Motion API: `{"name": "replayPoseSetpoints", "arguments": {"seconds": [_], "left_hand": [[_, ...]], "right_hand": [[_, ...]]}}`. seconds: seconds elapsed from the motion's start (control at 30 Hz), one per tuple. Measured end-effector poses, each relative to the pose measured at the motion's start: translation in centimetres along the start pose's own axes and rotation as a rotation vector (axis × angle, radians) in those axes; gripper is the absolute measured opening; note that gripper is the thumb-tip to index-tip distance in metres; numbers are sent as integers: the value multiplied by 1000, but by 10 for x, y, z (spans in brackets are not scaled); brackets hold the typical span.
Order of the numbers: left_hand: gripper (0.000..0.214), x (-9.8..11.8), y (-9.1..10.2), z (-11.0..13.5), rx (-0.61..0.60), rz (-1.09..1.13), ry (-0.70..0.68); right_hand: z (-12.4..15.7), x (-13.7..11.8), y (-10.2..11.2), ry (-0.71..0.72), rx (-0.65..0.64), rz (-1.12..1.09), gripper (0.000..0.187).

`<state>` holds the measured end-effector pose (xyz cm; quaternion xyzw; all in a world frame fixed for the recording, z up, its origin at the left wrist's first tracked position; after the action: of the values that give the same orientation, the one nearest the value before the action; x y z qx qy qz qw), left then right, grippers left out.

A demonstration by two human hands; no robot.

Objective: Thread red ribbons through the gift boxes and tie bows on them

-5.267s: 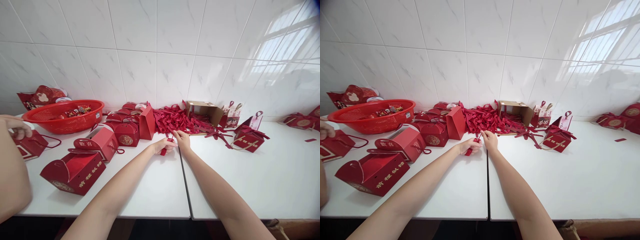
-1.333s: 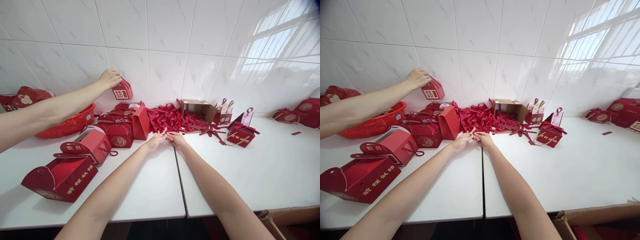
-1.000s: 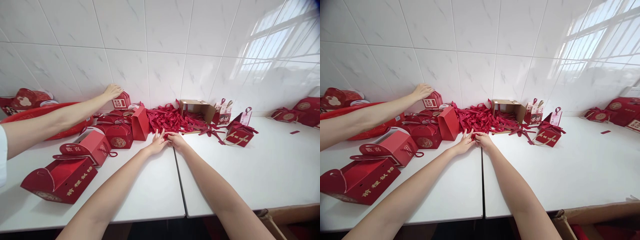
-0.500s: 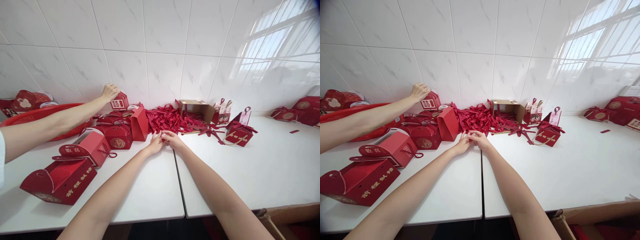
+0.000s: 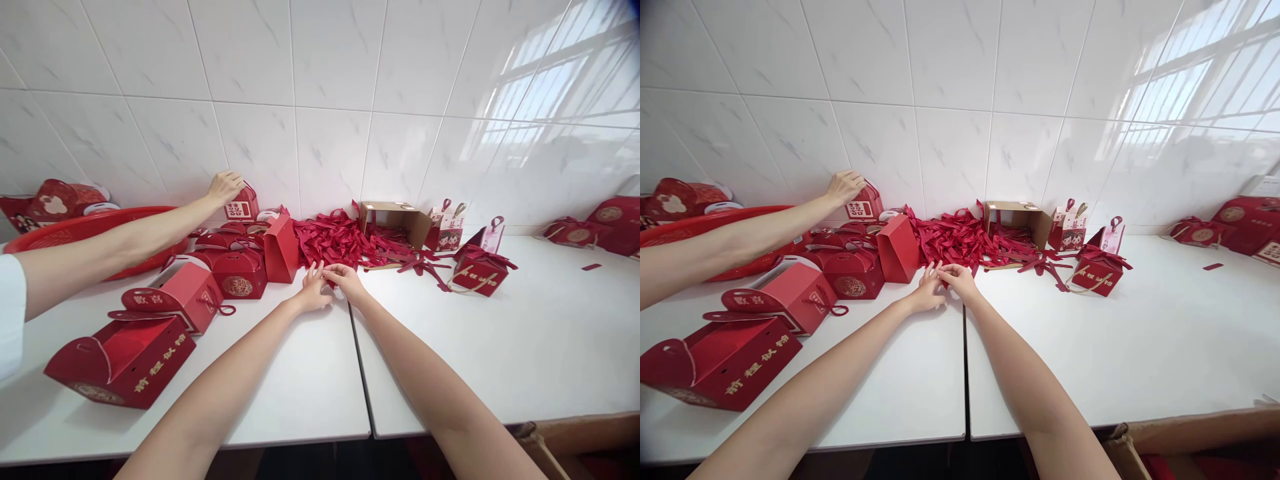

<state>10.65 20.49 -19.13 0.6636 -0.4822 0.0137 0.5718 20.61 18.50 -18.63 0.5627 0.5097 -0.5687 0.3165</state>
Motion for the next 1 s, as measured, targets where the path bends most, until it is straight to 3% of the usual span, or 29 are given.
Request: {"name": "replayPoseSetpoints", "arguments": {"seconds": [0.07, 0.2, 0.4, 0.6, 0.73, 0.87, 1.0], "left_hand": [[44, 6, 0, 3, 18, -61, -40], [59, 15, 2, 7, 65, -173, -101], [60, 19, 13, 8, 195, -334, -121], [77, 21, 19, 8, 293, -462, -142], [66, 22, 21, 9, 324, -526, -171], [61, 22, 23, 9, 346, -573, -176], [72, 21, 26, 10, 358, -609, -180]], "right_hand": [[-3, 3, 4, 10, 58, 39, 26], [-7, 7, 10, 36, 171, 114, 27], [-5, 5, 7, 76, 245, 153, 28], [-3, 10, 2, -48, 150, 38, 34], [-3, 13, 1, -111, 108, -55, 36], [-4, 16, 1, -172, 109, -68, 24], [-2, 17, 0, -223, 80, -42, 20]]}}
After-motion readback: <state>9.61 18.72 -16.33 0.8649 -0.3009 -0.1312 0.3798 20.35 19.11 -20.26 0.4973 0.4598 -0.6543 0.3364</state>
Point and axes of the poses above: each hand's wrist, its own z-axis away from the middle knuckle, its own y-axis out of the back of the hand, x = y × z, the point moved 6 cm from there along -z, towards the middle knuckle, and after that the axes turned 13 degrees about x, right-handed, at the moved point
